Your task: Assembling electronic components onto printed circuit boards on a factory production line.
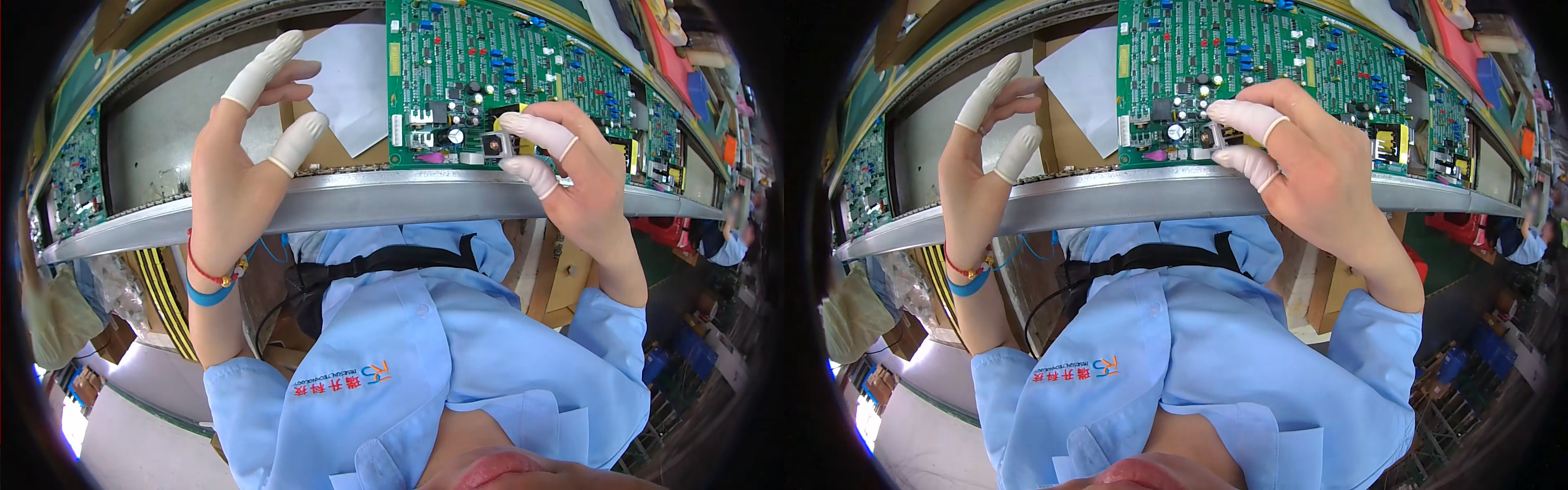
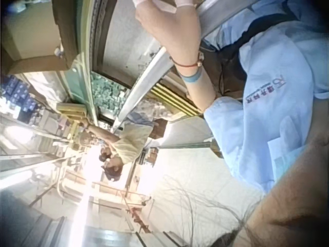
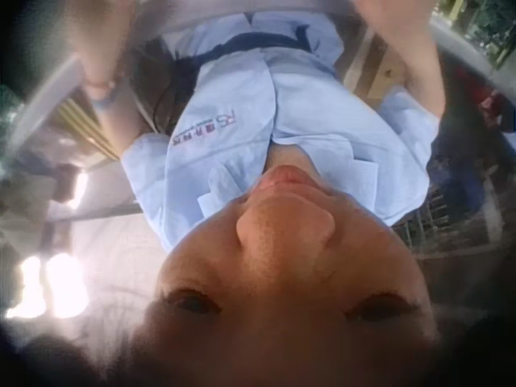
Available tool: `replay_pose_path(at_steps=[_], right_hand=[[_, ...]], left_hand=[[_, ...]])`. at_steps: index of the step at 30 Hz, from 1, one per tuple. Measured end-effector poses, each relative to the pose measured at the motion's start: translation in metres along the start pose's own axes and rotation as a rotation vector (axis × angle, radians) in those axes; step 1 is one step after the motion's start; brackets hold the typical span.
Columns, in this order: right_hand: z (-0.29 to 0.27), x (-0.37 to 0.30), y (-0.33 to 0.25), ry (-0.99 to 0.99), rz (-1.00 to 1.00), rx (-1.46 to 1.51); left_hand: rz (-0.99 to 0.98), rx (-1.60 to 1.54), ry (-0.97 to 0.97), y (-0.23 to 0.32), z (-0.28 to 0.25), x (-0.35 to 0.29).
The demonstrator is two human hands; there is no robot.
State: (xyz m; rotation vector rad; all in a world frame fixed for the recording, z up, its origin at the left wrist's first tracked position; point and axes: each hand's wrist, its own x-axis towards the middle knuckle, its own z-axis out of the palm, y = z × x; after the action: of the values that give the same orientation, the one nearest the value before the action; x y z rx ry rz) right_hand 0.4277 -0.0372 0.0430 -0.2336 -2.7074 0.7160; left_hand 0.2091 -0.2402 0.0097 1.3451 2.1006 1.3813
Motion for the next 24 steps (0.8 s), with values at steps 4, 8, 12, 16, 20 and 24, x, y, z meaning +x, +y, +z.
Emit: replay_pose_path(at_steps=[4,8,12,16,20,24], right_hand=[[0.006,0.008,-0.006,0.019,-0.113,-0.208],[0.004,0.015,-0.005,0.036,-0.123,-0.231],[0.007,0.012,-0.008,0.002,-0.123,-0.3],[0.015,0.012,-0.004,0.022,-0.164,-0.332],[0.011,0.016,-0.01,-0.083,-0.168,-0.359],[0.002,0.028,-0.03,-0.178,-0.026,-0.313]], left_hand=[[-0.007,0.011,0.044,-0.011,0.001,-0.013],[-0.035,-0.049,0.057,-0.015,0.004,-0.019],[-0.033,-0.091,0.053,-0.024,0.007,-0.023],[-0.04,-0.127,0.068,-0.031,0.009,-0.025],[0.008,-0.098,0.072,-0.04,0.008,-0.025],[-0.024,-0.103,0.041,-0.044,0.005,-0.026]])
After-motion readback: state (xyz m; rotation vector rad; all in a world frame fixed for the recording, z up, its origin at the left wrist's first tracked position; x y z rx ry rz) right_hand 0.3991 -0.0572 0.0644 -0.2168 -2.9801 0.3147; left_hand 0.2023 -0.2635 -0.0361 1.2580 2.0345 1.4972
